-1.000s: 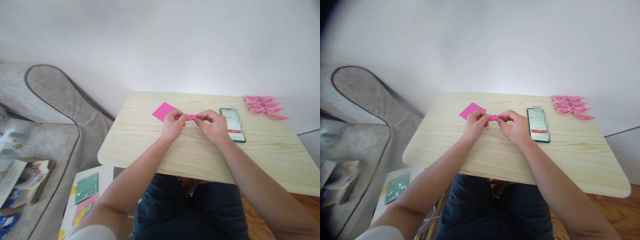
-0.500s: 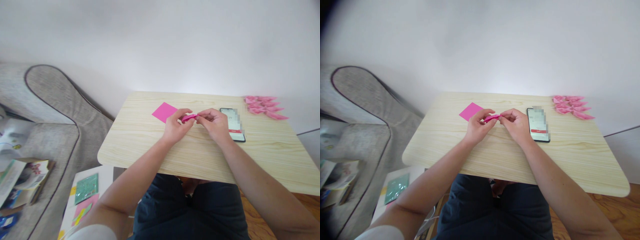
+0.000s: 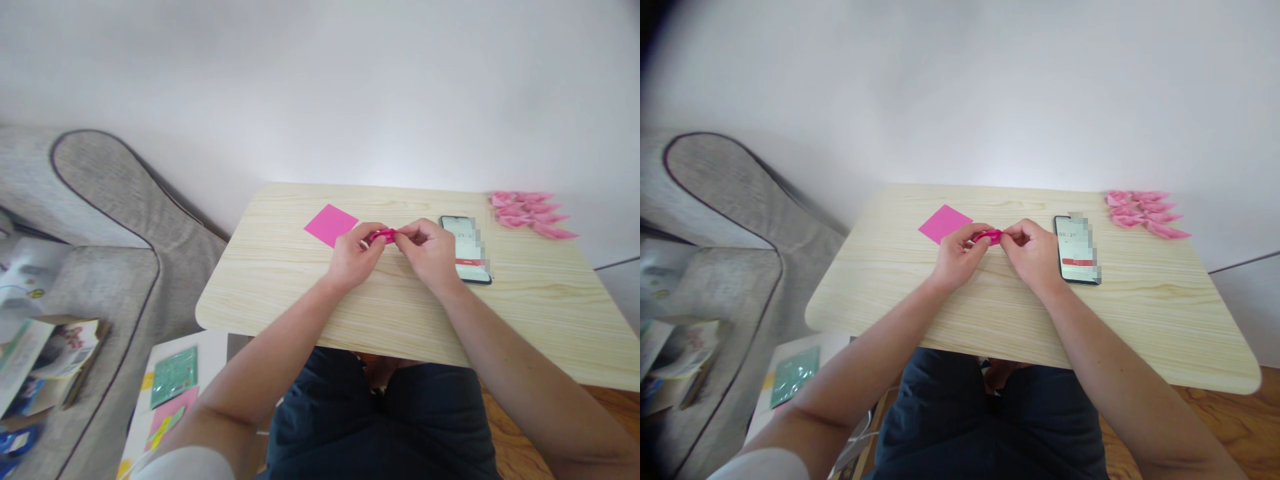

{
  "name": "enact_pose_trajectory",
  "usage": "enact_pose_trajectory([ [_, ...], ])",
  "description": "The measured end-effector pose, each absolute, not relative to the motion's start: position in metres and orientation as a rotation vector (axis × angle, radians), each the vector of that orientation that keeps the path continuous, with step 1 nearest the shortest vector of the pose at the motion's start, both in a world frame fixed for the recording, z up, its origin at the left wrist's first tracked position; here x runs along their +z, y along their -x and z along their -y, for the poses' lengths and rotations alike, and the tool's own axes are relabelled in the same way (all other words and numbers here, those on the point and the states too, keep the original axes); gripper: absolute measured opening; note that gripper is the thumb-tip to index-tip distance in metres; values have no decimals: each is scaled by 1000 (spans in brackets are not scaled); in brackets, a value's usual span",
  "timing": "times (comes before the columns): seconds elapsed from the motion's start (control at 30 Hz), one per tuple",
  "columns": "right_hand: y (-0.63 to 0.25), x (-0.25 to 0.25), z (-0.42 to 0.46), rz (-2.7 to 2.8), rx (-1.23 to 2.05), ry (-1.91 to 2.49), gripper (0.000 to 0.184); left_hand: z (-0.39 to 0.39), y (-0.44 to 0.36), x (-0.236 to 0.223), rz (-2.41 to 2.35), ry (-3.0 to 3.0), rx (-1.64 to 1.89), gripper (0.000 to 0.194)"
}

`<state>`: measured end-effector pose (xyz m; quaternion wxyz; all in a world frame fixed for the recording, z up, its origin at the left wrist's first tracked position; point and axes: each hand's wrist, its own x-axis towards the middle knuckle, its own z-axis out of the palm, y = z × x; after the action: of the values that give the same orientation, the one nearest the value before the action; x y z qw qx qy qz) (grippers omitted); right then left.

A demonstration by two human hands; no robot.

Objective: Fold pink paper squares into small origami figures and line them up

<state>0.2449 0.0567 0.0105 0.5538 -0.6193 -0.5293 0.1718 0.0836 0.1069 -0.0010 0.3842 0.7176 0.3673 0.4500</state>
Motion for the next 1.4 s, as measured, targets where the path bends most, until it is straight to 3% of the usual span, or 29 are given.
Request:
enact_pose_trajectory([
  [0.27, -248, 9, -61, 1334, 522, 1492, 15, -110, -80, -6, -1010, -1899, 1104, 17],
  [0.6, -255, 7, -62, 1418, 618, 1458, 9, -107, -80, -3, -950, -1848, 953, 6],
  [1.03, -263, 0, -68, 1343, 681, 1546, 12, -113, -78, -4, -1096, -1984, 947, 12],
  [1.4, -271, 14, -64, 1839, 423, 1496, 4, -114, -79, -9, -1168, -2133, 842, 7],
])
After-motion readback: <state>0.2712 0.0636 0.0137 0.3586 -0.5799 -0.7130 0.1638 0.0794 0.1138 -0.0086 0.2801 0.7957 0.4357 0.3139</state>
